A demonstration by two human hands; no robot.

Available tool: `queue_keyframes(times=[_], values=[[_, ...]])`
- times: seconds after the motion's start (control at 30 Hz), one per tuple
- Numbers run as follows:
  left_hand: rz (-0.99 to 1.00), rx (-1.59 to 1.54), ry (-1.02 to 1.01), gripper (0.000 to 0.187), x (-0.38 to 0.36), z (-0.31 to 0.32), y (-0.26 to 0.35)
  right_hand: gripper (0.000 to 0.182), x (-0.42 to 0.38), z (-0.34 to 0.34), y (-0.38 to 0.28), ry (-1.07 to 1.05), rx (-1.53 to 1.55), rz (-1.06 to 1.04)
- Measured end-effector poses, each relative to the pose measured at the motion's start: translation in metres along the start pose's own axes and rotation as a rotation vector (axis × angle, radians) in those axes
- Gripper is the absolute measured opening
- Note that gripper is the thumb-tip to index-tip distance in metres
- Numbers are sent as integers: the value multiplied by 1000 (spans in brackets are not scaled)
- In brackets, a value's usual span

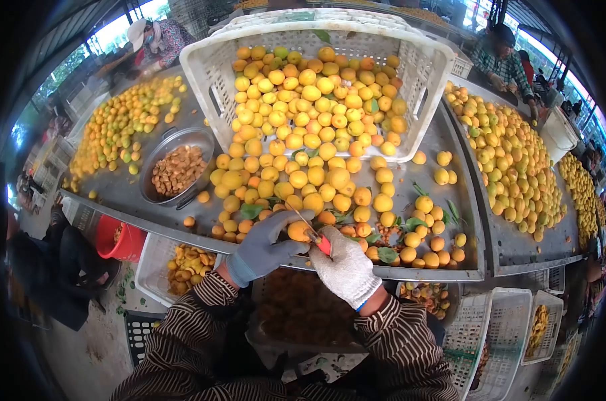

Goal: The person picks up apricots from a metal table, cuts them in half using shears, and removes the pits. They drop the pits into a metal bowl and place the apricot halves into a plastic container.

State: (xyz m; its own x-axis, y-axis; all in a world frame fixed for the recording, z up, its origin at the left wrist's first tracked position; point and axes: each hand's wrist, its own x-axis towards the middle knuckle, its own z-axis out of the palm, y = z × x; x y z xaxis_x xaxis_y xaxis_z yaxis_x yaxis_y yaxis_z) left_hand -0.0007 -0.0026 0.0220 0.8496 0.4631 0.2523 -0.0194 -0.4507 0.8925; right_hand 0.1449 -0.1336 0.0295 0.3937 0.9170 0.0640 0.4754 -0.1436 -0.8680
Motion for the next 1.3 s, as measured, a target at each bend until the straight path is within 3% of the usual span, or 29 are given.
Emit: queue_keyframes(times=[0.1, 0.23, 0.27, 0.57, 0.77, 0.87, 0.93, 0.97, 1.03, 1.1, 1.17, 1.2, 1.23, 1.27, 1.3], values=[[-8, -5, -7, 52, -1, 1, 2, 23, -1, -3, -2, -44, -85, -37], [26, 208, -27, 51, -4, -4, 3, 29, -3, 7, 10, -35, -166, 18], [102, 220, 10, 49, -4, -3, 3, 29, -4, 9, 11, -1, -175, -10], [153, 419, 128, 47, -14, 1, 4, 27, -3, 16, 6, -30, -207, 24], [8, 64, -7, 49, -10, -6, 8, 26, -4, 13, -4, -53, -83, 40], [113, 164, -32, 47, -12, -8, 11, 24, -11, 21, -1, -3, -110, 32], [90, 155, -34, 47, -11, -10, 14, 21, -11, 25, 7, -135, 364, -22], [73, 142, -37, 47, -11, -10, 14, 21, -12, 19, 8, -145, 370, -18], [-10, -2, -67, 48, -14, -13, 6, 17, -11, 2, -10, -614, 1062, 729], [-73, -147, -106, 49, -14, -15, 3, 14, -14, -1, -23, -606, 1154, 733], [-89, -349, -135, 55, -9, -16, 2, 15, -9, -8, -18, -830, 1318, 762], [-89, -345, -131, 55, -9, -15, 3, 16, -9, -10, -15, -871, 1347, 734], [-118, -530, -136, 58, -8, -15, 5, 16, -11, -12, -16, -878, 1343, 726], [-145, -713, -137, 61, -6, -16, 7, 16, -13, -15, -22, -724, 1233, 642], [-139, -705, -127, 61, -6, -17, 6, 16, -14, -15, -27, -577, 1122, 556]])
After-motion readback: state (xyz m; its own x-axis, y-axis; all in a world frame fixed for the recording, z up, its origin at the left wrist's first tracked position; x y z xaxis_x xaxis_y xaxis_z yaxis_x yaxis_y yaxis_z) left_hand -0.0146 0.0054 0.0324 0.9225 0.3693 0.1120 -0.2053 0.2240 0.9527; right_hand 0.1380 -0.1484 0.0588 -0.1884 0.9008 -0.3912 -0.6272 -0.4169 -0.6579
